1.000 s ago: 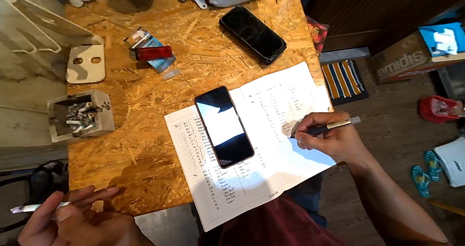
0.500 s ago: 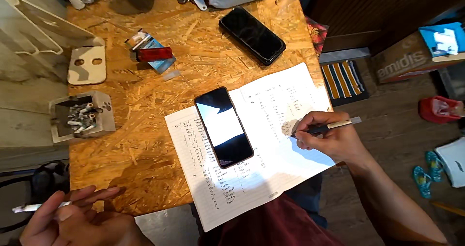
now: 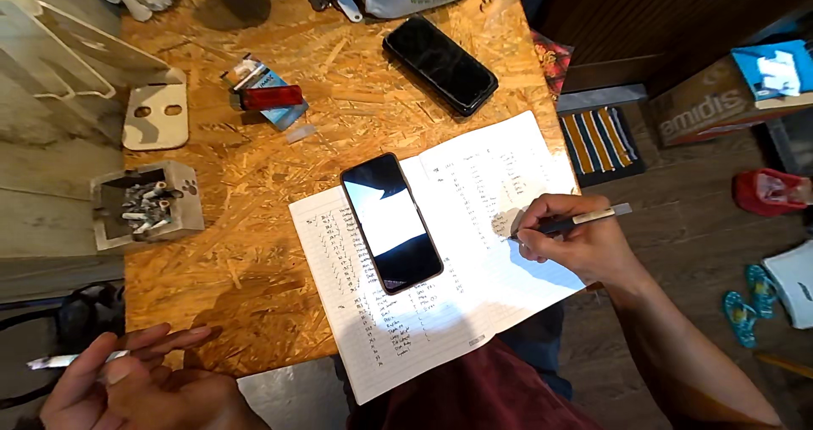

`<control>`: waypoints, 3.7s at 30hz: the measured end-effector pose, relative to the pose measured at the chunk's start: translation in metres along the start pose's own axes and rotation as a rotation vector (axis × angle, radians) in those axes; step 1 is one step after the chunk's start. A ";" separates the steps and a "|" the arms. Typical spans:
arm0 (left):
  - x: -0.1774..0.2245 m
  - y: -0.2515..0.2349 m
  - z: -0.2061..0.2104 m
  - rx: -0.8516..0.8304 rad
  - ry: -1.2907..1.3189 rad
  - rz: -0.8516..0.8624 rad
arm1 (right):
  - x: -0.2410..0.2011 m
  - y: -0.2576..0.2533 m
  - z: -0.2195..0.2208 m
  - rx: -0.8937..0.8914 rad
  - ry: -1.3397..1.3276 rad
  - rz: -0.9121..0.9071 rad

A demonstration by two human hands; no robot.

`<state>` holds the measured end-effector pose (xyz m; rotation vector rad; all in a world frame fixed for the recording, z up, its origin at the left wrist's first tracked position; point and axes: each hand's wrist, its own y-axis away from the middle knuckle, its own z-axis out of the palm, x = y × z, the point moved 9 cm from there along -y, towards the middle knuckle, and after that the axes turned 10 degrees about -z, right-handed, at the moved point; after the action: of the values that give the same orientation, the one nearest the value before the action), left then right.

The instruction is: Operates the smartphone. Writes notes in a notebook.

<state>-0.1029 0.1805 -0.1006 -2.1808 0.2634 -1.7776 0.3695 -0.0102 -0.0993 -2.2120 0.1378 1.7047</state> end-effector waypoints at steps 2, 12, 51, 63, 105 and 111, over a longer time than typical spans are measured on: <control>-0.001 0.000 0.000 0.000 0.001 -0.001 | 0.000 0.000 0.000 0.001 0.001 -0.003; 0.003 0.000 0.004 0.014 -0.030 -0.047 | 0.000 0.001 -0.009 -0.021 -0.004 0.003; 0.019 0.000 0.004 0.008 0.079 0.058 | 0.003 0.004 -0.011 0.018 0.018 -0.011; 0.024 0.000 0.006 0.006 0.062 0.111 | -0.001 0.005 -0.011 0.046 -0.001 -0.052; 0.018 0.002 0.009 -0.012 -0.023 -0.008 | -0.009 0.006 0.022 -0.032 0.008 -0.048; 0.013 0.001 0.006 0.012 -0.048 -0.016 | -0.004 0.005 -0.001 -0.029 0.002 -0.040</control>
<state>-0.0939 0.1758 -0.0905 -2.2200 0.2246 -1.7281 0.3677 -0.0156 -0.0959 -2.2225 0.0697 1.6934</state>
